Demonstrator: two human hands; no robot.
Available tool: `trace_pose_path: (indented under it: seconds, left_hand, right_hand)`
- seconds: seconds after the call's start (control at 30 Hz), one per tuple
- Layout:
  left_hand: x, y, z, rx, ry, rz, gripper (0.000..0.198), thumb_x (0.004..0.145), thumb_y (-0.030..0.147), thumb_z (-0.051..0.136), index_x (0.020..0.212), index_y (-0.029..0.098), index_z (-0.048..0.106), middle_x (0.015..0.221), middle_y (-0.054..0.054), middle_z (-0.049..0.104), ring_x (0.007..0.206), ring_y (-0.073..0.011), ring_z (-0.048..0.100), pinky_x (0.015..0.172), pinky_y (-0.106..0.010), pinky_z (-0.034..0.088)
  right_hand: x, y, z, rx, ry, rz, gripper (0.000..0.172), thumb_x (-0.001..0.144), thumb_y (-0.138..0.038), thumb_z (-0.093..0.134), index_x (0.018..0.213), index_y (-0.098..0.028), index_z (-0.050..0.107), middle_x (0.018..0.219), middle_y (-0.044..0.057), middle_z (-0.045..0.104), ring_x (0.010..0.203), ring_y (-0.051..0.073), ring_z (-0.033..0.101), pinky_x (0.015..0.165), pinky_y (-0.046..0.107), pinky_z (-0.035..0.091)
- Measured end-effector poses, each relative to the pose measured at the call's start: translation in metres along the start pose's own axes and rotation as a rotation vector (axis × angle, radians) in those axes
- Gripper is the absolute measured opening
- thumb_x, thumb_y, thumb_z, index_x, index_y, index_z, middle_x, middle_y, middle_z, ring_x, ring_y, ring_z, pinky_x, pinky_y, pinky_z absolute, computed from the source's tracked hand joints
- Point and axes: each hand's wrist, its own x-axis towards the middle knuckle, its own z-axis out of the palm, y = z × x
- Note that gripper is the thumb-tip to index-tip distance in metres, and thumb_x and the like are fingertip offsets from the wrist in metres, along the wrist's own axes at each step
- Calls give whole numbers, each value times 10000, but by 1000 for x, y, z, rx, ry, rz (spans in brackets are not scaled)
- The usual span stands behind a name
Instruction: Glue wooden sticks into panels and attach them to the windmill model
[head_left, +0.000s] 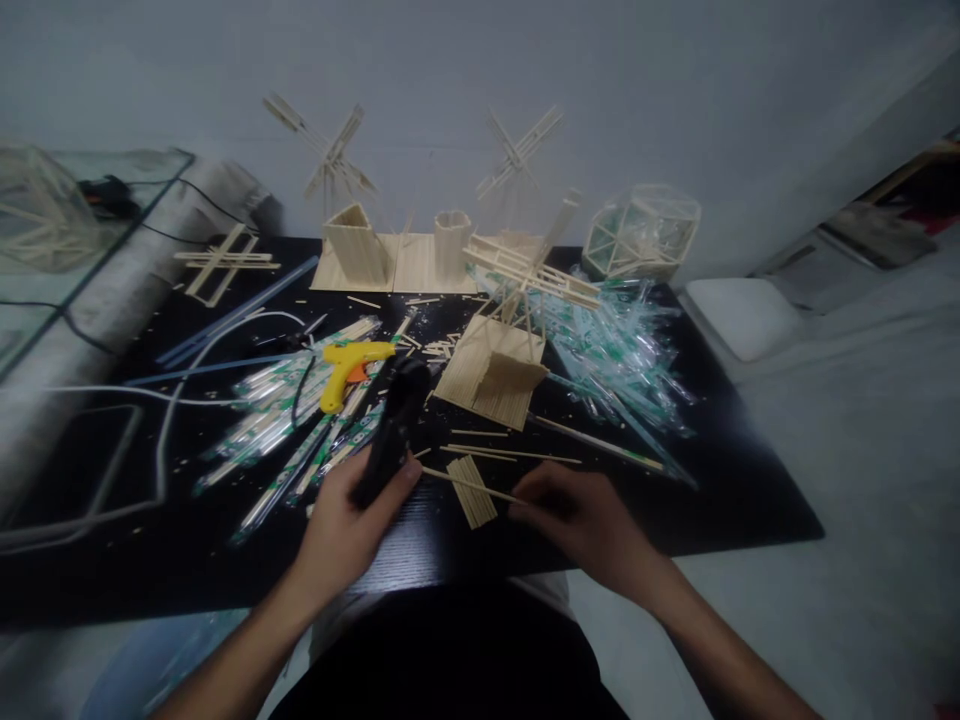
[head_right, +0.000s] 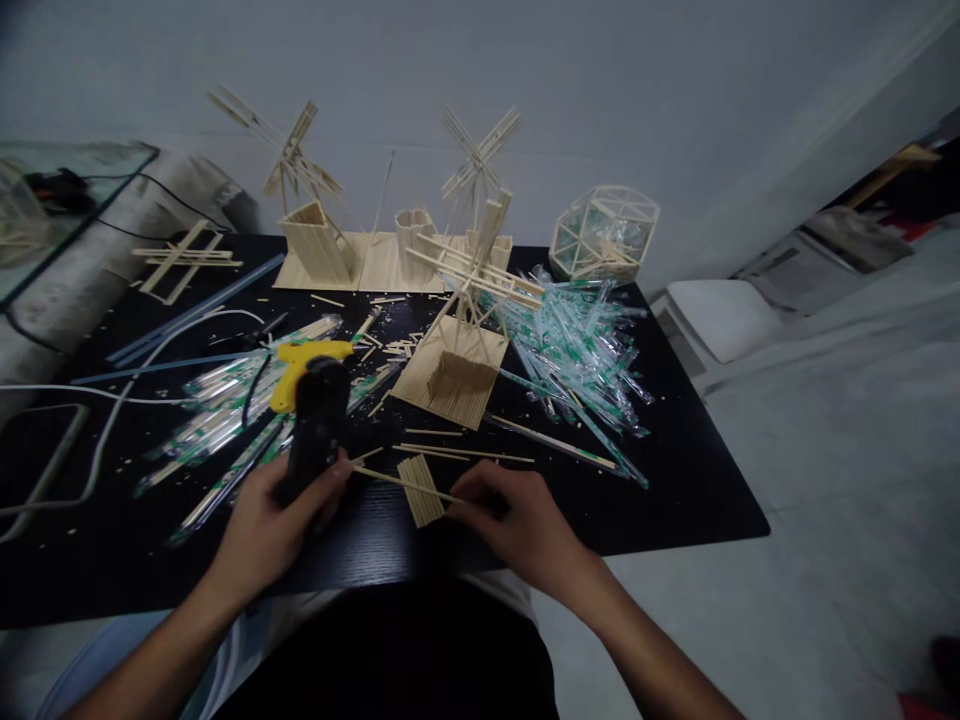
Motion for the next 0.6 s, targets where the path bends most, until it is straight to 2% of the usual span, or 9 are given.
trace_pose_path:
  seconds: [0.07,0.1,0.2,0.27,0.37,0.47,0.6]
  left_hand:
    - [-1,2,9,54,-41,59,311,960,423,636,768,178,624,624,39,560,563,-106,496,542,-239,406]
    - [-1,3,13,79,-65,86,310,967,419,626,772,178,624,647,36,570,585,-108,508,554,-237,411]
    - [-1,5,19,147,-88,157,279,990,394,597,813,183,639,693,35,603,617,-110,541,582,-234,427]
    - [-1,5,16,202,-58,186,242,997,376,593,848,192,646,719,37,624,633,-113,564,606,-234,447]
    - [-2,1,3,331,-14,212,206,992,374,609,883,203,648,781,24,658,701,-132,612,667,-246,483]
    - [-3,-4,-7,453,-13,267,164,984,370,619,961,212,657,879,0,689,799,-162,656,747,-275,511]
    - [-8,-10,-11,525,-30,354,198,965,335,627,1124,217,634,1012,-36,701,898,-194,685,803,-307,537]
  right_hand:
    - [8,-12,10,-7,-118,-69,22,914,-214,759,933,-206,766,858,10,796,764,147,732,706,234,521]
    - [13,-18,16,-24,-136,-98,26,924,-210,746,941,-200,762,846,12,792,750,146,728,705,235,516]
    - [26,-30,32,-10,-70,-204,110,974,-171,660,1016,-195,759,890,29,795,783,149,730,733,242,511]
    - [30,-34,39,40,-12,-248,147,994,-177,628,1067,-198,754,879,24,787,782,142,728,752,243,515]
    - [31,-35,42,116,71,-233,153,991,-203,630,1087,-193,748,776,-4,746,670,119,678,674,222,496]
    - [30,-37,41,173,101,-214,134,983,-214,634,1047,-187,749,727,-16,715,636,112,645,632,211,478]
    - [33,-44,38,189,127,-246,152,992,-208,605,947,-188,749,759,-4,724,674,114,651,656,210,485]
